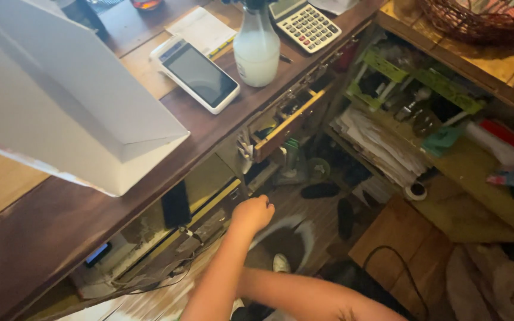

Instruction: Clean the bar countertop using a spray bottle and cloth, then organize menus and bottles.

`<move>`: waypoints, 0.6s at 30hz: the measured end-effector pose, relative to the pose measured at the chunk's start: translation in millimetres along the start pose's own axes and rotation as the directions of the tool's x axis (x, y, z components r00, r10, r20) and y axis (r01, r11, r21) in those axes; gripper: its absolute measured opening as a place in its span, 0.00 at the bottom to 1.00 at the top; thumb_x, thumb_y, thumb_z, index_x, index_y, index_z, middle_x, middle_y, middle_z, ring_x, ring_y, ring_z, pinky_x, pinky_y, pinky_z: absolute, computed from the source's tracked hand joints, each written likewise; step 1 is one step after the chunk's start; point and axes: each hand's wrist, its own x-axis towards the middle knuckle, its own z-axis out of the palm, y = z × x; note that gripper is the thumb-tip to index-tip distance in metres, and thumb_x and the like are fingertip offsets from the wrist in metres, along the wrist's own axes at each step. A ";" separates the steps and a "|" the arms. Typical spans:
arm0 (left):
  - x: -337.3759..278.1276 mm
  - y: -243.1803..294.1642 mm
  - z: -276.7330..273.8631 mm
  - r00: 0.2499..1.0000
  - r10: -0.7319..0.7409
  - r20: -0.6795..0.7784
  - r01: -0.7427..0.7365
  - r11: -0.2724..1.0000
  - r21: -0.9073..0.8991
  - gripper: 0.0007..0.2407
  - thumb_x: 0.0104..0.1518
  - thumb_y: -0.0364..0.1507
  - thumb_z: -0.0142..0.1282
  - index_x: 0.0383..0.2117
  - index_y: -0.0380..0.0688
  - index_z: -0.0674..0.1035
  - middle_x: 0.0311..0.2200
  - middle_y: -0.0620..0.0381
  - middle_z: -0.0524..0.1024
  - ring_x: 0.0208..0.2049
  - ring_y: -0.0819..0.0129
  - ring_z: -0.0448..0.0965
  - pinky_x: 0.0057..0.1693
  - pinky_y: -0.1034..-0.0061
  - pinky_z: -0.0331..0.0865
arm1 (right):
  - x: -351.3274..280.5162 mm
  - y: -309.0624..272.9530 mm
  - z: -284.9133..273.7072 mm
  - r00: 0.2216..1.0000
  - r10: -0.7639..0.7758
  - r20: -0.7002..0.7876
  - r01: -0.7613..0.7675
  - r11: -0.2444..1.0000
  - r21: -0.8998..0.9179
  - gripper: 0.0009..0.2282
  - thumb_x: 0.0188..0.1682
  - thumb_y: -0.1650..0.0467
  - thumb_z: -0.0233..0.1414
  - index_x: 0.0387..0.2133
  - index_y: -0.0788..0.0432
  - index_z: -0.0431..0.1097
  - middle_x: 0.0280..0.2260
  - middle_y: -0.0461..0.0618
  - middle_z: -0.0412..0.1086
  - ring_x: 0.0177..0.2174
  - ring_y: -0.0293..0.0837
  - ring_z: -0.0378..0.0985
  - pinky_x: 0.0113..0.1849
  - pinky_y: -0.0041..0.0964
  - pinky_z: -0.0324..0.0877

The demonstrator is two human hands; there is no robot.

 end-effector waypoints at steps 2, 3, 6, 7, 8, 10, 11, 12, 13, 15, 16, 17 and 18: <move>-1.0 4.2 -4.7 1.000 0.006 -0.001 -0.006 1.000 0.014 0.16 0.59 0.40 0.47 0.43 0.44 0.79 0.41 0.42 0.80 0.45 0.44 0.80 0.51 0.52 0.72 | 6.0 -0.3 0.3 1.000 -0.021 -0.021 0.021 1.000 0.013 0.11 0.50 0.66 0.57 0.39 0.62 0.74 0.43 0.60 0.76 0.45 0.55 0.78 0.47 0.48 0.71; -1.6 6.1 -7.3 1.000 0.016 0.006 -0.016 0.999 0.029 0.16 0.59 0.40 0.47 0.43 0.44 0.79 0.41 0.41 0.81 0.45 0.44 0.80 0.51 0.52 0.72 | 9.4 -0.7 0.8 0.999 -0.031 -0.031 0.032 0.999 0.020 0.10 0.50 0.66 0.57 0.39 0.62 0.74 0.43 0.60 0.76 0.45 0.54 0.78 0.47 0.48 0.71; 3.5 14.5 -10.4 0.999 0.052 -0.012 -0.052 0.997 0.050 0.16 0.59 0.40 0.47 0.43 0.44 0.79 0.41 0.41 0.81 0.45 0.43 0.80 0.51 0.51 0.72 | 17.2 -5.6 -0.3 0.996 -0.061 -0.063 0.064 0.997 0.039 0.10 0.50 0.66 0.58 0.38 0.61 0.74 0.43 0.60 0.76 0.44 0.54 0.78 0.47 0.47 0.71; 2.7 18.7 -15.0 0.999 0.049 -0.020 -0.048 0.998 0.050 0.16 0.59 0.40 0.47 0.43 0.44 0.79 0.41 0.41 0.81 0.45 0.43 0.80 0.51 0.51 0.72 | 19.7 -6.4 -0.9 0.995 -0.071 -0.075 0.075 0.996 0.045 0.10 0.50 0.66 0.58 0.38 0.61 0.74 0.42 0.59 0.76 0.44 0.53 0.78 0.47 0.47 0.71; 1.7 23.6 -19.2 0.997 0.074 -0.036 -0.072 0.996 0.043 0.15 0.59 0.40 0.47 0.43 0.44 0.79 0.41 0.42 0.81 0.44 0.44 0.80 0.50 0.51 0.72 | 21.5 -7.4 -1.4 0.993 -0.079 -0.089 0.084 0.995 0.052 0.10 0.50 0.67 0.58 0.38 0.61 0.74 0.42 0.59 0.76 0.44 0.53 0.78 0.47 0.46 0.71; -1.7 32.2 -28.9 0.994 0.099 -0.054 -0.097 0.995 0.039 0.15 0.59 0.40 0.47 0.42 0.44 0.79 0.40 0.42 0.81 0.44 0.44 0.80 0.50 0.51 0.72 | 25.6 -8.3 -2.3 0.988 -0.094 -0.121 0.103 0.993 0.066 0.10 0.50 0.67 0.58 0.38 0.61 0.74 0.42 0.59 0.76 0.44 0.53 0.78 0.46 0.46 0.72; -4.1 35.8 -34.3 0.991 0.116 -0.067 -0.114 0.993 0.038 0.15 0.59 0.39 0.46 0.42 0.44 0.79 0.40 0.43 0.81 0.44 0.44 0.80 0.49 0.52 0.73 | 28.1 -8.3 -2.5 0.985 -0.101 -0.140 0.112 0.991 0.074 0.10 0.50 0.67 0.58 0.38 0.61 0.74 0.42 0.59 0.76 0.44 0.52 0.78 0.46 0.46 0.72; -6.5 40.1 -39.1 0.988 0.134 -0.078 -0.132 0.991 0.036 0.15 0.59 0.39 0.46 0.41 0.44 0.79 0.39 0.44 0.81 0.43 0.44 0.80 0.49 0.52 0.73 | 29.5 -8.1 -3.0 0.982 -0.106 -0.158 0.119 0.990 0.081 0.10 0.50 0.67 0.59 0.38 0.61 0.74 0.42 0.58 0.76 0.43 0.52 0.78 0.46 0.45 0.72; -8.3 42.8 -43.1 0.988 0.136 -0.079 -0.133 0.990 0.038 0.15 0.59 0.39 0.46 0.41 0.44 0.79 0.39 0.44 0.81 0.43 0.44 0.80 0.49 0.52 0.73 | 31.8 -7.2 -3.2 0.978 -0.110 -0.176 0.127 0.988 0.088 0.10 0.50 0.67 0.59 0.38 0.61 0.74 0.41 0.58 0.76 0.43 0.52 0.78 0.46 0.45 0.72; -12.9 47.2 -51.5 0.978 0.175 -0.116 -0.172 0.984 0.042 0.14 0.60 0.39 0.47 0.41 0.43 0.79 0.37 0.44 0.81 0.42 0.45 0.80 0.48 0.52 0.73 | 36.5 -6.0 -2.3 0.971 -0.120 -0.208 0.144 0.984 0.103 0.10 0.50 0.67 0.59 0.38 0.61 0.74 0.41 0.58 0.76 0.43 0.51 0.78 0.46 0.45 0.72; -18.4 51.1 -59.9 0.977 0.177 -0.117 -0.173 0.984 0.043 0.14 0.60 0.39 0.47 0.41 0.43 0.79 0.37 0.44 0.81 0.42 0.45 0.80 0.48 0.52 0.73 | 37.8 -3.3 -2.0 0.966 -0.123 -0.225 0.151 0.982 0.110 0.10 0.50 0.67 0.59 0.38 0.61 0.74 0.41 0.58 0.76 0.43 0.51 0.78 0.45 0.45 0.73; -24.0 55.0 -68.3 0.962 0.207 -0.180 -0.208 0.978 0.013 0.13 0.59 0.38 0.48 0.40 0.44 0.80 0.36 0.44 0.81 0.41 0.45 0.80 0.47 0.53 0.73 | 39.2 -0.6 -1.8 0.962 -0.127 -0.242 0.158 0.980 0.116 0.09 0.50 0.68 0.59 0.38 0.61 0.74 0.41 0.57 0.76 0.42 0.51 0.78 0.45 0.44 0.73; -29.3 59.9 -76.3 0.941 0.236 -0.244 -0.247 0.969 -0.017 0.12 0.59 0.37 0.50 0.39 0.44 0.80 0.35 0.45 0.81 0.39 0.46 0.81 0.46 0.54 0.73 | 39.3 2.4 -3.1 0.958 -0.129 -0.258 0.164 0.979 0.121 0.09 0.49 0.68 0.59 0.38 0.61 0.74 0.41 0.57 0.76 0.42 0.50 0.78 0.45 0.44 0.73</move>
